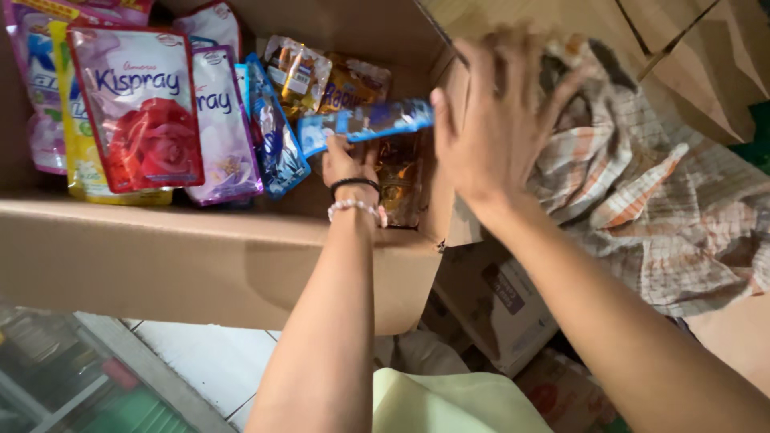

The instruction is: The person wipes the surfaces of several packaged items with a cloth. They pick up each package from a cardboard box, wipe it on all sides, and place it on a nearby surface. The items include green Wipol pouches and blue Rapido pouches.

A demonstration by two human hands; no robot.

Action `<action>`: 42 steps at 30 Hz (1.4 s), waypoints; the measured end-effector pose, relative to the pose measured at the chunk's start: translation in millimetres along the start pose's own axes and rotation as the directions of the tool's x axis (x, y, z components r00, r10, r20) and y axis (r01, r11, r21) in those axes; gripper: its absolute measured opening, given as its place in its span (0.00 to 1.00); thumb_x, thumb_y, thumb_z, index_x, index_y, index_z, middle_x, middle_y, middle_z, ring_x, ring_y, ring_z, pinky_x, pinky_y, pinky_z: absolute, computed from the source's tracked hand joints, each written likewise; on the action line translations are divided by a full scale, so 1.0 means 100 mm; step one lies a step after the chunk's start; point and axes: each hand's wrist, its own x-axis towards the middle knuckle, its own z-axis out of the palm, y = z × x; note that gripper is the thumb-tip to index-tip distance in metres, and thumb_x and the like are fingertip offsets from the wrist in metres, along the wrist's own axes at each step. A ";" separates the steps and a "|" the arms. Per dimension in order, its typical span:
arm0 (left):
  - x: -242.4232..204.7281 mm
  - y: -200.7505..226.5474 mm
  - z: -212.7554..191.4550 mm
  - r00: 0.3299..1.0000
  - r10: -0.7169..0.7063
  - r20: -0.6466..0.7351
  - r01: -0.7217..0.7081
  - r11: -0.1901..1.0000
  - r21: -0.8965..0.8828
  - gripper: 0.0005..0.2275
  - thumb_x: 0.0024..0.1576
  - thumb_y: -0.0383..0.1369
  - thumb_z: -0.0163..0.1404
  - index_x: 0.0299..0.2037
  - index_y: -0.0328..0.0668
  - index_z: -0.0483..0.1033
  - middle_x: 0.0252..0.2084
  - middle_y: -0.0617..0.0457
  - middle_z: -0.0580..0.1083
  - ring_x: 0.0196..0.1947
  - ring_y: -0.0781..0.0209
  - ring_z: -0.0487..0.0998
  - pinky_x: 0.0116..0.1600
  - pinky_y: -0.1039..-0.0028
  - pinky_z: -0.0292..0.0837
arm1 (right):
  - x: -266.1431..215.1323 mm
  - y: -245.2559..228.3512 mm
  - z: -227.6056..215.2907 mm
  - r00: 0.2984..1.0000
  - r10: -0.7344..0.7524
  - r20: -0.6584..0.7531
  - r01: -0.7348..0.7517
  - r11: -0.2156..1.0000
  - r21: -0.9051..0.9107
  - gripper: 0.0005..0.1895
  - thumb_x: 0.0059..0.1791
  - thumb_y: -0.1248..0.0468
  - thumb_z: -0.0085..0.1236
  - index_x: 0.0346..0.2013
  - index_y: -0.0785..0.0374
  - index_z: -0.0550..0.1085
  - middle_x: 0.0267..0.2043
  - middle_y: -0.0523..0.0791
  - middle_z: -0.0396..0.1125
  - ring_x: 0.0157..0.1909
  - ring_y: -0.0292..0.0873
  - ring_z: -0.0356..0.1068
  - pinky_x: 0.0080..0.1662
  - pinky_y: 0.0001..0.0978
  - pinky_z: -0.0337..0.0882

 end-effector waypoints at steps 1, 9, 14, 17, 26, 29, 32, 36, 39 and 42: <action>-0.07 -0.01 -0.04 1.000 -0.003 -0.015 0.003 1.000 0.026 0.09 0.57 0.31 0.52 0.30 0.38 0.64 0.32 0.49 0.71 0.35 0.53 0.76 0.45 0.50 0.82 | -0.06 -0.07 0.00 0.999 -0.048 0.017 0.047 0.996 0.072 0.21 0.59 0.49 0.56 0.62 0.53 0.68 0.74 0.55 0.54 0.75 0.63 0.52 0.70 0.68 0.45; -0.53 0.11 0.07 0.982 0.131 0.136 -0.151 0.977 0.149 0.06 0.58 0.30 0.52 0.31 0.38 0.70 0.30 0.54 0.69 0.31 0.62 0.74 0.40 0.63 0.81 | -0.46 -0.33 0.38 0.896 0.180 0.406 -0.407 0.696 0.591 0.27 0.54 0.50 0.56 0.63 0.61 0.67 0.66 0.55 0.65 0.67 0.52 0.67 0.63 0.40 0.68; -0.91 0.38 0.24 0.947 0.248 0.204 -0.300 0.910 0.287 0.05 0.58 0.28 0.50 0.31 0.39 0.69 0.29 0.56 0.69 0.29 0.66 0.71 0.32 0.71 0.77 | -0.48 -0.29 0.67 0.676 0.392 0.624 -0.729 0.231 0.644 0.34 0.50 0.45 0.59 0.62 0.63 0.62 0.55 0.51 0.68 0.59 0.47 0.69 0.56 0.36 0.70; -1.12 0.49 0.35 0.902 0.337 0.270 -0.413 0.857 0.308 0.04 0.58 0.27 0.50 0.31 0.37 0.71 0.29 0.56 0.70 0.29 0.67 0.69 0.29 0.72 0.72 | -0.42 -0.33 0.68 0.522 0.480 0.705 -0.814 0.034 0.579 0.31 0.48 0.41 0.62 0.49 0.64 0.67 0.46 0.48 0.66 0.49 0.46 0.67 0.51 0.42 0.69; -1.77 0.61 0.56 0.951 0.213 0.223 -0.264 0.936 0.231 0.03 0.56 0.27 0.52 0.30 0.41 0.72 0.29 0.59 0.73 0.26 0.71 0.71 0.31 0.80 0.67 | -0.12 -0.38 0.43 0.145 -0.088 0.986 -0.779 -0.624 0.059 0.28 0.41 0.31 0.56 0.40 0.47 0.71 0.39 0.41 0.70 0.43 0.43 0.69 0.48 0.49 0.69; -1.89 0.65 0.57 0.942 0.228 0.246 -0.288 0.926 0.243 0.03 0.55 0.26 0.54 0.31 0.39 0.74 0.28 0.59 0.71 0.26 0.72 0.69 0.31 0.80 0.67 | -0.07 -0.38 0.40 0.356 -0.140 0.924 -0.671 -0.726 0.148 0.25 0.51 0.38 0.58 0.44 0.54 0.71 0.46 0.43 0.71 0.47 0.45 0.70 0.54 0.43 0.68; -2.04 0.70 0.53 0.898 0.194 0.395 -0.300 0.927 0.226 0.05 0.57 0.24 0.56 0.31 0.36 0.73 0.29 0.57 0.73 0.27 0.70 0.70 0.34 0.80 0.67 | -0.02 -0.37 0.31 0.525 -0.216 0.823 -0.592 -0.788 0.171 0.23 0.55 0.45 0.50 0.54 0.60 0.73 0.53 0.46 0.72 0.54 0.47 0.71 0.60 0.47 0.68; -2.13 0.99 0.48 0.831 0.041 0.555 -0.312 0.860 0.404 0.04 0.55 0.23 0.57 0.39 0.35 0.79 0.36 0.55 0.79 0.35 0.68 0.78 0.43 0.77 0.76 | 0.07 -0.28 0.06 0.571 -0.195 0.797 -0.566 -0.797 0.211 0.25 0.56 0.47 0.43 0.55 0.63 0.71 0.54 0.49 0.73 0.56 0.49 0.72 0.63 0.50 0.68; -2.15 1.27 0.36 0.735 -0.083 0.673 -0.452 0.680 0.577 0.09 0.54 0.22 0.60 0.44 0.35 0.80 0.42 0.55 0.81 0.40 0.69 0.80 0.47 0.77 0.76 | 0.08 -0.24 -0.09 0.667 -0.248 0.703 -0.556 -0.793 0.248 0.23 0.58 0.49 0.43 0.57 0.62 0.71 0.56 0.47 0.73 0.59 0.47 0.71 0.66 0.49 0.66; -2.03 1.51 0.30 0.640 -0.238 0.731 -0.508 0.582 0.635 0.13 0.54 0.23 0.60 0.50 0.33 0.77 0.45 0.54 0.80 0.42 0.68 0.79 0.48 0.75 0.76 | 0.03 -0.17 -0.23 0.724 -0.300 0.621 -0.557 -0.785 0.271 0.19 0.62 0.51 0.46 0.58 0.61 0.72 0.56 0.46 0.73 0.59 0.46 0.71 0.66 0.49 0.66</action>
